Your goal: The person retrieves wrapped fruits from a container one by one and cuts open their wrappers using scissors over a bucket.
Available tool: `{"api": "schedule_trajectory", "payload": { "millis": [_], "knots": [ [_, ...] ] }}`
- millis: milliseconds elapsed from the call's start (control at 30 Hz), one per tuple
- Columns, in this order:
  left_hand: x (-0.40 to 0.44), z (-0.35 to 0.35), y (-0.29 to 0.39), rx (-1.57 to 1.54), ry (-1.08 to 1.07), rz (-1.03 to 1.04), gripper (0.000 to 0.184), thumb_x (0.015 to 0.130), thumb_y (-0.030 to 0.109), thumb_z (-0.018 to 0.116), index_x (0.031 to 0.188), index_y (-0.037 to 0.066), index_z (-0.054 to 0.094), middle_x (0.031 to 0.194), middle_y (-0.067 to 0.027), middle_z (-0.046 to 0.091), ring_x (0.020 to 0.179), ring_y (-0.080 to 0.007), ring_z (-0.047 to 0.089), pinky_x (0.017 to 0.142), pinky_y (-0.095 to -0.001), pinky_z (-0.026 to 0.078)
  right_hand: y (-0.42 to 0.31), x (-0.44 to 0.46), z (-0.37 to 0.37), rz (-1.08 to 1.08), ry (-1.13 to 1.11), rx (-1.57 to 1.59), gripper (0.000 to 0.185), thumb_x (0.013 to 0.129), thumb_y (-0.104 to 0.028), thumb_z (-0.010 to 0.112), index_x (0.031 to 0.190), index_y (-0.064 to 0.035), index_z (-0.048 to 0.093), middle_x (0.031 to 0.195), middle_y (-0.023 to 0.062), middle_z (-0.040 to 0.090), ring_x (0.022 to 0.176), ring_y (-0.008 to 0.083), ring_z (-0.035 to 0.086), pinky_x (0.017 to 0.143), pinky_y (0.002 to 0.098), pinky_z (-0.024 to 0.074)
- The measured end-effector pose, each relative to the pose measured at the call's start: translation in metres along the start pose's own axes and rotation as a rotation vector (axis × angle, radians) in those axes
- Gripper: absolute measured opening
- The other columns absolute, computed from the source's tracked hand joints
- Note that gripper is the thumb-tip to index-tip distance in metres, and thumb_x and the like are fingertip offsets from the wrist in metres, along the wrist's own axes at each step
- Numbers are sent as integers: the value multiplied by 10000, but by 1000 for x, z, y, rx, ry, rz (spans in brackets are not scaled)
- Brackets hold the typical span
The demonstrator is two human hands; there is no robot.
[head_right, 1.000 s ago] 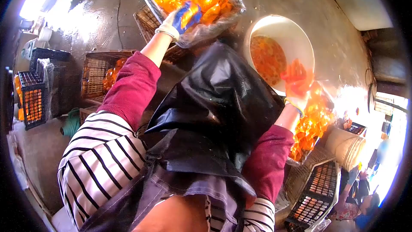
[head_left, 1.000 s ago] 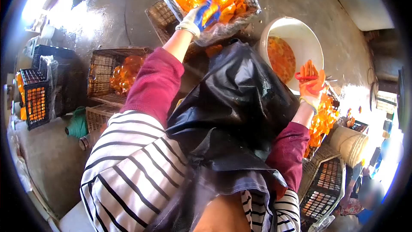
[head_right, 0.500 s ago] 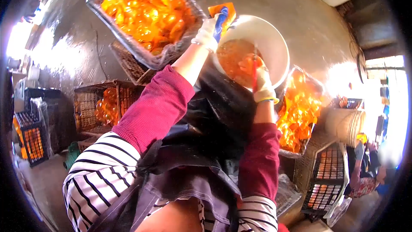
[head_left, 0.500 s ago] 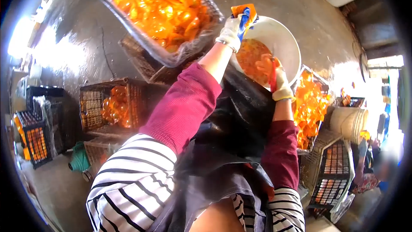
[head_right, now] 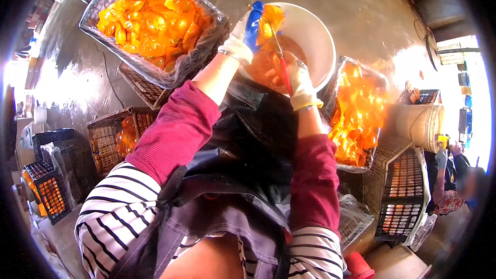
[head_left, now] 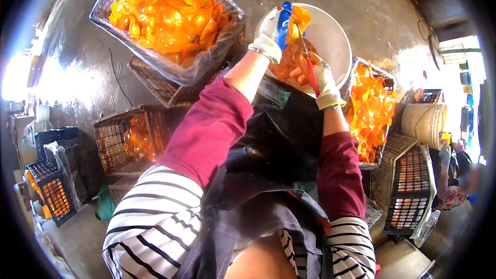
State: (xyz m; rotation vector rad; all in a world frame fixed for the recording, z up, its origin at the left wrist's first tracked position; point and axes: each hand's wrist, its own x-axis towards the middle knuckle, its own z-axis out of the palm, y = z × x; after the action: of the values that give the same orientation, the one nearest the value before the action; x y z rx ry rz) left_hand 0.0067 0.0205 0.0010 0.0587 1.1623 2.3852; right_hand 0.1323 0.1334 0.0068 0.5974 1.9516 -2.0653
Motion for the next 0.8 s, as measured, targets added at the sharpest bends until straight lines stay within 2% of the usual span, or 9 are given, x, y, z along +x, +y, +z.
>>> {"api": "schedule_trajectory", "payload": {
  "millis": [67, 167, 267, 333, 433, 567, 667, 767, 800],
  "knots": [
    [8, -7, -4, -233, -92, -77, 409, 886, 369, 556, 1100, 21, 546, 986, -72, 612, 875, -158, 593, 779, -260, 506, -3, -2, -1, 5, 3, 50, 370, 897, -225, 550, 1192, -22, 456, 795, 191, 655, 492, 163, 563, 451, 229, 430],
    [4, -17, -12, 313, -220, 156, 460, 864, 335, 580, 1183, 15, 498, 1080, -98, 596, 939, -215, 595, 811, -351, 518, 14, 8, -6, -43, 33, 189, 323, 900, -227, 547, 1148, -31, 482, 761, 172, 650, 507, 169, 574, 463, 243, 446],
    [-3, -15, -2, 1065, -267, 162, 416, 843, 218, 602, 1187, 7, 501, 1055, -93, 606, 892, -173, 588, 803, -262, 493, 35, 25, -7, -144, 105, 193, 281, 898, -238, 549, 1093, -36, 523, 765, 142, 639, 531, 178, 583, 485, 263, 464],
    [-2, -20, -14, 1161, -98, 184, 388, 855, 256, 572, 1146, 2, 543, 1003, -103, 629, 898, -171, 589, 801, -279, 480, 34, 25, -5, -153, 70, 231, 334, 907, -223, 529, 1173, -27, 481, 904, 144, 642, 621, 207, 636, 550, 268, 511],
    [-9, -12, 4, 1277, -133, 66, 387, 858, 292, 560, 1121, 8, 567, 995, -120, 639, 929, -187, 590, 814, -296, 467, 19, 7, -5, -91, 76, 193, 338, 904, -234, 538, 1161, -19, 496, 987, 121, 619, 664, 202, 637, 543, 272, 517],
    [11, -34, -21, 1136, -193, 92, 496, 847, 458, 498, 1070, 24, 589, 1019, -216, 613, 986, -351, 568, 844, -408, 424, 25, 16, -1, -138, 138, 285, 263, 887, -191, 568, 1108, -54, 526, 731, 84, 610, 524, 148, 575, 455, 250, 444],
    [1, -19, -14, 1422, -190, 114, 487, 857, 450, 477, 1076, 30, 591, 1027, -218, 611, 991, -354, 566, 859, -403, 425, 35, 25, 4, -287, 173, 190, 276, 899, -213, 545, 1111, -39, 519, 714, 91, 614, 500, 163, 579, 427, 262, 445],
    [29, -48, -46, 1134, -225, 110, 329, 885, 274, 550, 1095, 23, 589, 973, -110, 644, 880, -144, 600, 771, -254, 480, 32, 20, -5, -124, 142, 304, 276, 904, -224, 532, 1099, -29, 517, 717, 105, 617, 491, 181, 584, 411, 271, 449],
    [22, -43, -37, 1294, -183, 115, 353, 887, 312, 549, 1086, 25, 598, 947, -109, 646, 867, -142, 603, 753, -254, 491, 22, 14, -2, -79, 133, 354, 274, 903, -225, 534, 1093, -29, 518, 712, 113, 619, 484, 188, 584, 405, 274, 448]
  ]
}}
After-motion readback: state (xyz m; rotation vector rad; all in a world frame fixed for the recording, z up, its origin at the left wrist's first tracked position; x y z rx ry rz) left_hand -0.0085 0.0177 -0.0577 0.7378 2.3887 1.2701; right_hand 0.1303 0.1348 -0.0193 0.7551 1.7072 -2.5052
